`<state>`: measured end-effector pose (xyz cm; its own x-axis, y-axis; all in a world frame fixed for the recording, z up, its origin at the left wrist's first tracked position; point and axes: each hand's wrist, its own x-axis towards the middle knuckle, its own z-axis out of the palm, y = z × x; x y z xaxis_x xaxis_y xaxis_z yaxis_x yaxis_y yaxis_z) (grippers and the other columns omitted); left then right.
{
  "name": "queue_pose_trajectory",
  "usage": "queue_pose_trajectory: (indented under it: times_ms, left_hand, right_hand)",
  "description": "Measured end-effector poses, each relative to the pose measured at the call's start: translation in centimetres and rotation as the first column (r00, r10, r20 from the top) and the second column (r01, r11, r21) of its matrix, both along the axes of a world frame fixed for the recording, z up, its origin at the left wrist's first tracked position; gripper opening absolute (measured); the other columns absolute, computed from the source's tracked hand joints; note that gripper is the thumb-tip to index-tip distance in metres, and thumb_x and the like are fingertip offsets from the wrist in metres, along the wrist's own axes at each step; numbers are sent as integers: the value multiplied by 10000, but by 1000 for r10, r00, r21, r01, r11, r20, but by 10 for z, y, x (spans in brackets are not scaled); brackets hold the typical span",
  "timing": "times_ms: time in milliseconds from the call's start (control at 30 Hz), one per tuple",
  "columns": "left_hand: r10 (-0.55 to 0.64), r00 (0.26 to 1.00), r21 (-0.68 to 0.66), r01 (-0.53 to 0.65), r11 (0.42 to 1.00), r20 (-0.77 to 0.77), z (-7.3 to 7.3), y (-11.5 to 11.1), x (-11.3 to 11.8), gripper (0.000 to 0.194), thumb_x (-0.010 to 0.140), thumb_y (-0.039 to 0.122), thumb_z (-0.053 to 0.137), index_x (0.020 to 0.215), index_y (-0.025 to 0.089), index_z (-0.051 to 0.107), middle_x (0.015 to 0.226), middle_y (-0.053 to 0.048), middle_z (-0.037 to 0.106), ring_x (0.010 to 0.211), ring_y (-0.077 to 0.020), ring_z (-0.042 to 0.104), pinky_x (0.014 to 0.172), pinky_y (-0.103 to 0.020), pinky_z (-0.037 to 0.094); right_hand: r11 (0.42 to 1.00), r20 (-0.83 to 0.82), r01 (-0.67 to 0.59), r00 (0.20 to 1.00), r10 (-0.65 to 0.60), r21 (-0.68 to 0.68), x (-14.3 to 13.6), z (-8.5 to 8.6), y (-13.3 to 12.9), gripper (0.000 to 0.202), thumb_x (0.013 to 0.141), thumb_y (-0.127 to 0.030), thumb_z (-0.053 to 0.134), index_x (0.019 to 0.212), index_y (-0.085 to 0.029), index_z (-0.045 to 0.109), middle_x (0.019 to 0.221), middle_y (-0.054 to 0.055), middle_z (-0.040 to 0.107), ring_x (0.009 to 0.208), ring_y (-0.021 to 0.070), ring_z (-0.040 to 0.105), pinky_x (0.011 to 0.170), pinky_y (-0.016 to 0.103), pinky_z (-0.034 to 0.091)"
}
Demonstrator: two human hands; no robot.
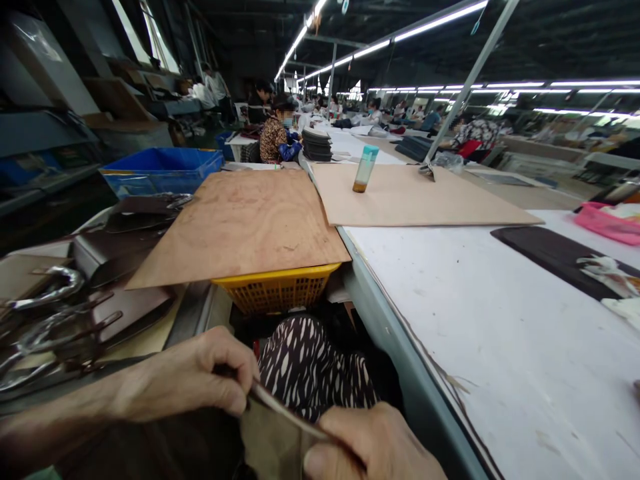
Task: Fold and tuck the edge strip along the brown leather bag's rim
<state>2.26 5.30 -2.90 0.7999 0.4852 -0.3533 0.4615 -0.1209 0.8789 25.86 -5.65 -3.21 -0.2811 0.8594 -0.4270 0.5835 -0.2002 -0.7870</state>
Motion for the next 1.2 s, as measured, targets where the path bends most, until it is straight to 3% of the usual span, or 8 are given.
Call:
queue_pose_trajectory:
  times_ms: [100, 233, 533, 700, 833, 967, 1200]
  left_hand:
    - [15, 1000, -57, -13, 998, 27, -18, 24, 16, 108, 671, 231, 625, 670, 124, 637, 565, 48, 487, 563, -83, 395, 502, -174, 296]
    - [-20, 998, -49, 22, 999, 54, -27, 45, 33, 109, 650, 224, 625, 679, 121, 642, 563, 51, 496, 558, -80, 390, 504, -172, 292]
    - [-5, 997, 39, 2, 999, 81, -26, 39, 33, 134, 670, 258, 633, 704, 129, 644, 575, 55, 473, 573, -85, 390, 504, -177, 284]
    - [7, 997, 144, -17, 989, 75, -21, 32, 31, 128, 685, 256, 625, 663, 130, 632, 573, 48, 484, 569, -89, 418, 534, -173, 318]
    - [3, 990, 230, -35, 972, 139, -22, 27, 30, 141, 692, 231, 611, 598, 129, 589, 692, 21, 568, 641, -105, 478, 639, -174, 374]
    - [4, 990, 233, -36, 972, 139, -23, 27, 32, 110, 689, 189, 575, 596, 131, 566, 737, 25, 577, 656, -101, 486, 635, -170, 368]
    - [83, 989, 173, -104, 979, 124, -25, 30, 38, 69, 642, 171, 557, 583, 134, 555, 629, 40, 519, 609, -100, 462, 563, -185, 338]
  right_hand:
    - [991, -176, 124, 975, -133, -57, 12, -22, 22, 435, 785, -557, 501, 570, -181, 456, 554, -35, 312, 522, 117, 282, 475, 249, 206]
    - [983, -276, 166, 944, -183, -81, 29, -39, 42, 416, 780, -535, 546, 620, -155, 491, 561, -46, 322, 527, 100, 264, 490, 241, 189]
    - [987, -219, 153, 963, -160, -47, 32, -17, 37, 459, 758, -584, 543, 630, -144, 519, 544, -56, 289, 510, 94, 246, 475, 245, 150]
    - [987, -176, 148, 972, -157, -62, 33, -15, 36, 470, 728, -608, 549, 583, -172, 448, 528, -59, 274, 497, 95, 237, 458, 240, 143]
    - [988, -133, 150, 979, -152, -21, 33, -16, 32, 479, 746, -616, 514, 572, -182, 411, 543, -52, 272, 514, 103, 241, 458, 243, 154]
    - [989, -120, 150, 982, -149, -2, 34, -15, 27, 468, 752, -604, 507, 576, -183, 403, 551, -52, 267, 521, 105, 244, 465, 246, 160]
    - [983, -147, 179, 972, -184, -48, 34, -13, 26, 467, 748, -604, 513, 587, -174, 424, 552, -49, 296, 525, 105, 264, 470, 243, 166]
